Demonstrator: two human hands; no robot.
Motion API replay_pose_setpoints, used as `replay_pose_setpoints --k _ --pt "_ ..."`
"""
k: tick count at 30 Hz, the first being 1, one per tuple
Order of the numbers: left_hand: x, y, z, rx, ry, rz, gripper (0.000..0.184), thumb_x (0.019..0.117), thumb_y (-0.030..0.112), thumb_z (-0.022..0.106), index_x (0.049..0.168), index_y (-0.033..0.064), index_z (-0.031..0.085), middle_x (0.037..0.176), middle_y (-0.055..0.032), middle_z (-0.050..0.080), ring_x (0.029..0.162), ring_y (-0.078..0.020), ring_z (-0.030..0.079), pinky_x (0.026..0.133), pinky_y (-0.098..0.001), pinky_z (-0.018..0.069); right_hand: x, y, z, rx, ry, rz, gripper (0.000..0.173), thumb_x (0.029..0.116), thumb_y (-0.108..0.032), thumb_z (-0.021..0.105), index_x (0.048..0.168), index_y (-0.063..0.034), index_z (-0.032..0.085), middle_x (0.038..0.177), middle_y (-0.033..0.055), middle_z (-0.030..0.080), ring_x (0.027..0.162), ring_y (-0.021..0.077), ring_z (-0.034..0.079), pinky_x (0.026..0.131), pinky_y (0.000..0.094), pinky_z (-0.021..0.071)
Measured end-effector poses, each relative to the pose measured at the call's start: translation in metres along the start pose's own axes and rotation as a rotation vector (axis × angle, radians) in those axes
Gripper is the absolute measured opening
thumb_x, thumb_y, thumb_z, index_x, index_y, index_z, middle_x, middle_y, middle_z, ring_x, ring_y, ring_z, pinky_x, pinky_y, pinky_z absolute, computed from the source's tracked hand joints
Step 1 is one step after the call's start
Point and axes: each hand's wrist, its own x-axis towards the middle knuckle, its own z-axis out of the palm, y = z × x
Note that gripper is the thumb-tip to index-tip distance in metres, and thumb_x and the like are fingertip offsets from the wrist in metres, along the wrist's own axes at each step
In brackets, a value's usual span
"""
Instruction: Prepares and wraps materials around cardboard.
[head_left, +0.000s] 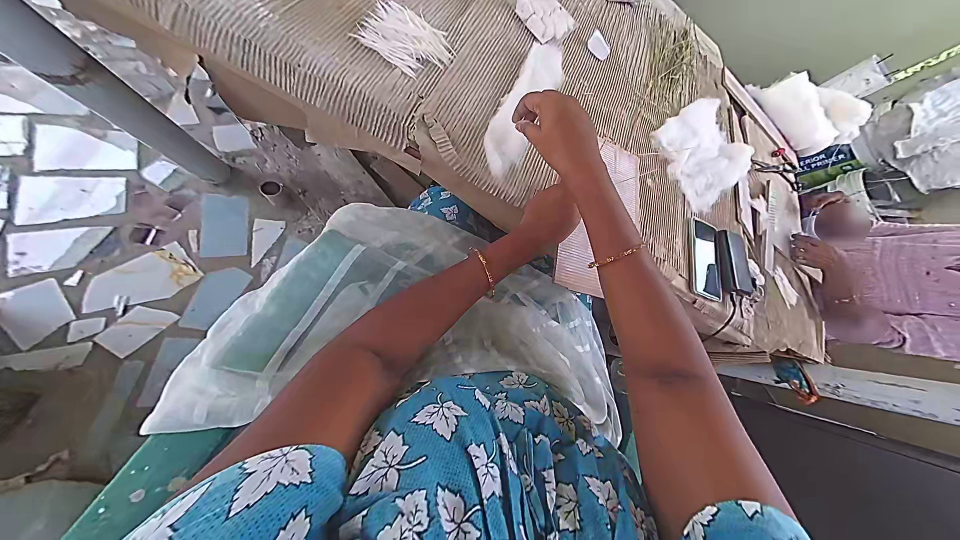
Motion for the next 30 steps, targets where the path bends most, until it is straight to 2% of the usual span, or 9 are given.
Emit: replay_pose_setpoints --k 3,6,8,12,15,18,23,26,30 --pt "-0.006 0.007 -0.007 0.062 0.001 0.046 0.032 0.1098 0.016 0.044 0.127 -0.0061 0.059 0.125 -0.0242 0.065 0.114 -0.0402 0.067 0.092 -0.0565 0.0536 0.001 0.004 -0.005 0.105 -0.073 -0.026 0.033 0.1024 -0.003 0.049 0.130 -0.0117 0.066 0.121 0.0057 0.072 0.113 0.0236 0.068 0.096 0.0509 0.0514" --pt "-0.005 0.000 -0.006 0.026 0.067 0.194 0.029 0.1090 0.010 0.045 0.126 -0.0048 0.064 0.132 -0.0223 0.063 0.116 -0.0378 0.066 0.095 -0.0519 0.0535 -0.002 0.012 -0.009 0.148 -0.075 -0.045 0.044 0.1001 0.003 0.042 0.134 -0.0124 0.066 0.131 0.0060 0.069 0.121 0.0224 0.065 0.102 0.0486 0.0495" --pt "0.002 -0.009 -0.003 -0.070 0.107 0.268 0.032 0.1088 0.007 0.043 0.132 -0.0025 0.063 0.123 -0.0226 0.065 0.110 -0.0371 0.067 0.094 -0.0511 0.0535 -0.010 0.018 -0.021 0.154 0.010 -0.036 0.043 0.1002 0.001 0.042 0.133 -0.0127 0.067 0.133 0.0071 0.067 0.115 0.0225 0.066 0.098 0.0460 0.0500" --pt "0.020 -0.021 -0.012 -0.330 0.003 0.251 0.040 0.1125 0.012 0.036 0.145 0.0069 0.059 0.109 -0.0161 0.071 0.099 -0.0260 0.066 0.095 -0.0439 0.0497 -0.051 0.059 -0.054 0.316 0.368 -0.114 0.031 0.1027 -0.007 0.047 0.123 -0.0089 0.070 0.124 0.0068 0.070 0.101 0.0083 0.066 0.089 0.0257 0.0522" --pt "0.023 -0.025 -0.026 -0.381 -0.014 0.200 0.037 0.1122 0.015 0.039 0.138 0.0090 0.065 0.109 -0.0112 0.071 0.098 -0.0191 0.064 0.092 -0.0405 0.0492 -0.100 0.096 -0.071 0.426 0.505 -0.001 0.027 0.1031 -0.012 0.051 0.122 -0.0063 0.069 0.122 0.0062 0.068 0.101 0.0063 0.065 0.086 0.0249 0.0538" --pt "0.024 -0.023 -0.032 -0.383 0.037 0.212 0.031 0.1102 0.016 0.046 0.129 0.0063 0.069 0.111 -0.0096 0.071 0.099 -0.0156 0.065 0.092 -0.0369 0.0498 -0.140 0.138 -0.054 0.434 0.514 0.147 0.027 0.1028 -0.015 0.053 0.123 -0.0059 0.068 0.120 0.0071 0.068 0.097 0.0059 0.064 0.083 0.0245 0.0533" --pt "0.025 -0.005 -0.015 -0.147 0.020 0.269 0.023 0.1034 0.017 0.061 0.122 0.0080 0.072 0.113 -0.0137 0.069 0.102 -0.0253 0.066 0.094 -0.0468 0.0521 -0.171 0.164 0.011 0.377 0.340 0.254 0.023 0.1031 -0.016 0.059 0.119 -0.0061 0.072 0.122 0.0148 0.067 0.099 0.0187 0.066 0.089 0.0356 0.0532" --pt "0.023 0.005 -0.002 0.012 -0.054 0.224 0.024 0.1031 0.021 0.063 0.124 0.0111 0.071 0.115 -0.0144 0.066 0.103 -0.0298 0.066 0.091 -0.0513 0.0533 -0.168 0.160 0.039 0.308 0.387 0.191 0.023 0.1015 -0.019 0.060 0.117 -0.0117 0.076 0.124 0.0130 0.068 0.123 0.0328 0.057 0.107 0.0533 0.0382" --pt "0.022 0.008 0.005 0.102 -0.055 0.186 0.026 0.1021 0.027 0.066 0.123 0.0113 0.070 0.115 -0.0144 0.064 0.101 -0.0298 0.066 0.087 -0.0509 0.0541 -0.155 0.160 0.047 0.229 0.359 0.214 0.026 0.0995 -0.028 0.064 0.122 -0.0230 0.076 0.131 0.0125 0.063 0.133 0.0400 0.046 0.103 0.0659 0.0324"
